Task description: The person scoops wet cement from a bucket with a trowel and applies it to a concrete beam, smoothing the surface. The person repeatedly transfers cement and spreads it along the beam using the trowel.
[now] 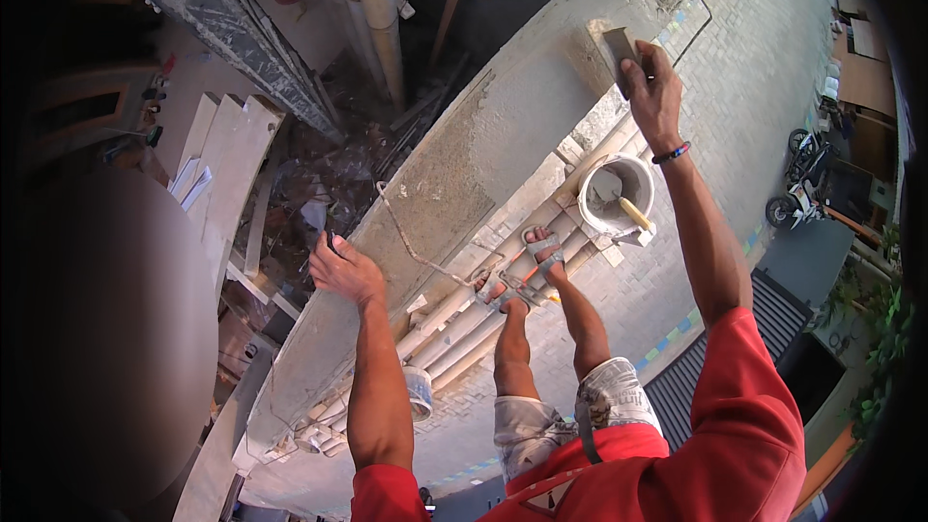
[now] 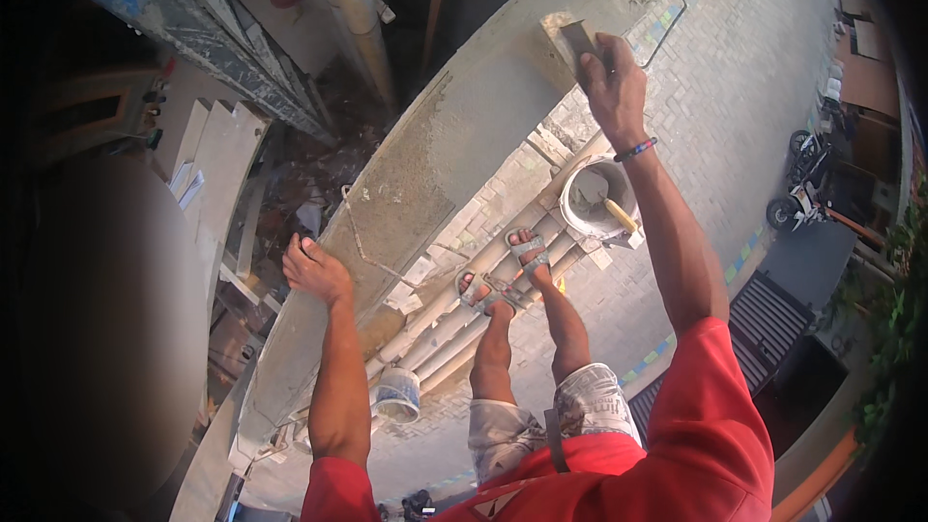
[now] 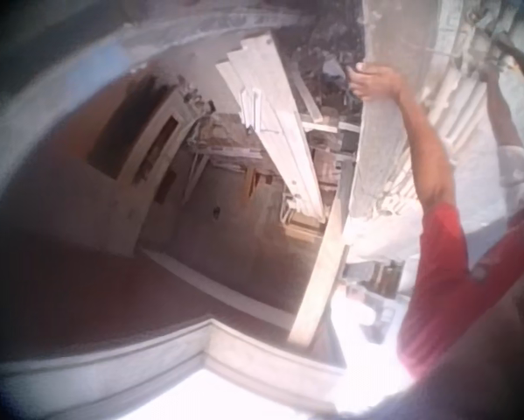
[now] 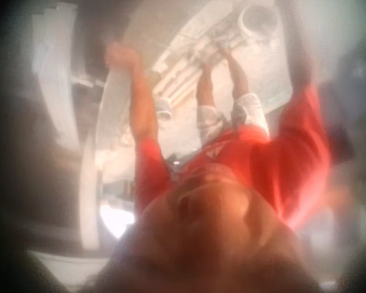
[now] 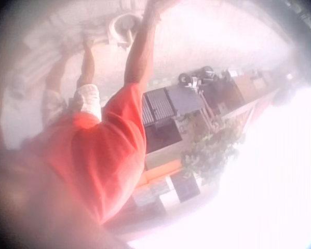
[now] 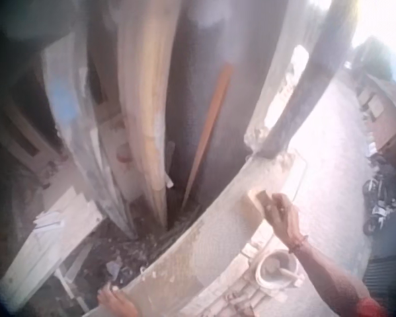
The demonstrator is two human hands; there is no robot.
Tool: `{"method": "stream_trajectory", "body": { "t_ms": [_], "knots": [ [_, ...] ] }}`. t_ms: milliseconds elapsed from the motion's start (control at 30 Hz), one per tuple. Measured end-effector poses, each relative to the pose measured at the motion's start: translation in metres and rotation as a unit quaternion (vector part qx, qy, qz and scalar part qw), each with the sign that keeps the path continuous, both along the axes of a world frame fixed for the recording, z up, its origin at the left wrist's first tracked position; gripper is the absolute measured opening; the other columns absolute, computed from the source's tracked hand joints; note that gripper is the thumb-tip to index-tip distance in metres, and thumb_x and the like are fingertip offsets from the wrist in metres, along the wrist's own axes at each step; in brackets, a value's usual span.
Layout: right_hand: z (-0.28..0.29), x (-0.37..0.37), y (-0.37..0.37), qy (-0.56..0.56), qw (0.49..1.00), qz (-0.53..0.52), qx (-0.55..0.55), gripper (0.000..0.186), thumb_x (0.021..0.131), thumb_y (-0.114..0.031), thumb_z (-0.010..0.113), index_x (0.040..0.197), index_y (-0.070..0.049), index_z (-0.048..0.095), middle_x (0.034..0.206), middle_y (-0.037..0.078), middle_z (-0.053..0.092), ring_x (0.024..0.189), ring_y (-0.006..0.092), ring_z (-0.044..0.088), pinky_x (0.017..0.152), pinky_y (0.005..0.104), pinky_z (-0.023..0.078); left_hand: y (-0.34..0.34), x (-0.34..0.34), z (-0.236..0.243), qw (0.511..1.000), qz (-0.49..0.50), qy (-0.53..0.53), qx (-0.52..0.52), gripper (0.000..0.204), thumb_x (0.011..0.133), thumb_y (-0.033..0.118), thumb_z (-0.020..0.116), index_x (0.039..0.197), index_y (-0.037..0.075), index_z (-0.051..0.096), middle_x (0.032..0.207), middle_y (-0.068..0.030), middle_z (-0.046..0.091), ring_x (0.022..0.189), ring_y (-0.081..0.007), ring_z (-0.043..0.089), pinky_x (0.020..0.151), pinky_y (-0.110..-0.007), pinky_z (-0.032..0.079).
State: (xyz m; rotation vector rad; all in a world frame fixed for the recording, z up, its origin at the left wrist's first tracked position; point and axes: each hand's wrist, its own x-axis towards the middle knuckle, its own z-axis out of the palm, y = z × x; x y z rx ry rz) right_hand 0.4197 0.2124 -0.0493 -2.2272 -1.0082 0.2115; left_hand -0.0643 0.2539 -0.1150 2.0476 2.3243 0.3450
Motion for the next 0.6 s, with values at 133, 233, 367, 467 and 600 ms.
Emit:
{"method": "stream_trajectory", "body": {
  "t_ms": [133, 233, 367, 467, 600],
  "knots": [
    [-0.012, 0.107, 0.012, 0.049, 0.996, -0.075, -0.008, 0.034, 0.090, -0.022, 0.065, 0.118, -0.002, 0.062, 0.099, 0.024, 0.070, 0.088, 0.0362, 0.069, 0.077, 0.0413, 0.052, 0.004, 0.005, -0.002, 1.000, -0.006, 0.010, -0.001, 0.048, 0.104, 0.046, 0.035, 0.121, 0.009, 0.059, 0.116, -0.0132, 0.058, 0.112, -0.0334, 0.051, 0.092, -0.050, 0.036],
    [-0.031, 0.101, 0.012, 0.014, 0.998, -0.049, -0.026, 0.035, 0.089, -0.021, 0.065, 0.120, -0.004, 0.062, 0.100, 0.024, 0.070, 0.090, 0.0374, 0.069, 0.079, 0.0431, 0.052, 0.005, 0.007, -0.004, 1.000, -0.009, 0.009, 0.006, 0.048, 0.104, 0.047, 0.035, 0.122, 0.009, 0.059, 0.117, -0.0133, 0.058, 0.112, -0.0333, 0.051, 0.092, -0.050, 0.036],
    [-0.012, -0.041, -0.002, 0.031, 0.996, 0.075, -0.037, 0.030, 0.089, -0.012, 0.062, 0.117, -0.002, 0.059, 0.090, 0.024, 0.065, 0.085, 0.0433, 0.064, 0.077, 0.0474, 0.049, 0.002, 0.000, 0.000, 1.000, 0.000, 0.014, -0.002, 0.048, 0.103, 0.047, 0.036, 0.121, 0.010, 0.060, 0.117, -0.0137, 0.058, 0.113, -0.0338, 0.052, 0.092, -0.050, 0.037],
    [0.002, -0.135, -0.036, 0.149, 0.959, 0.233, -0.057, 0.031, 0.087, -0.005, 0.063, 0.117, 0.000, 0.058, 0.099, 0.017, 0.063, 0.097, 0.0366, 0.058, 0.085, 0.0447, 0.048, 0.003, 0.000, -0.004, 1.000, -0.001, 0.011, 0.010, 0.049, 0.103, 0.047, 0.035, 0.121, 0.009, 0.060, 0.116, -0.0140, 0.059, 0.113, -0.0343, 0.051, 0.092, -0.050, 0.037],
    [0.014, -0.142, -0.040, 0.171, 0.942, 0.287, -0.034, 0.031, 0.086, -0.006, 0.064, 0.116, 0.001, 0.059, 0.102, 0.021, 0.063, 0.100, 0.0377, 0.061, 0.087, 0.0448, 0.049, 0.005, 0.001, -0.002, 1.000, -0.001, 0.007, -0.002, 0.050, 0.103, 0.048, 0.035, 0.121, 0.009, 0.060, 0.117, -0.0143, 0.058, 0.114, -0.0346, 0.051, 0.093, -0.050, 0.037]
  ]
}}
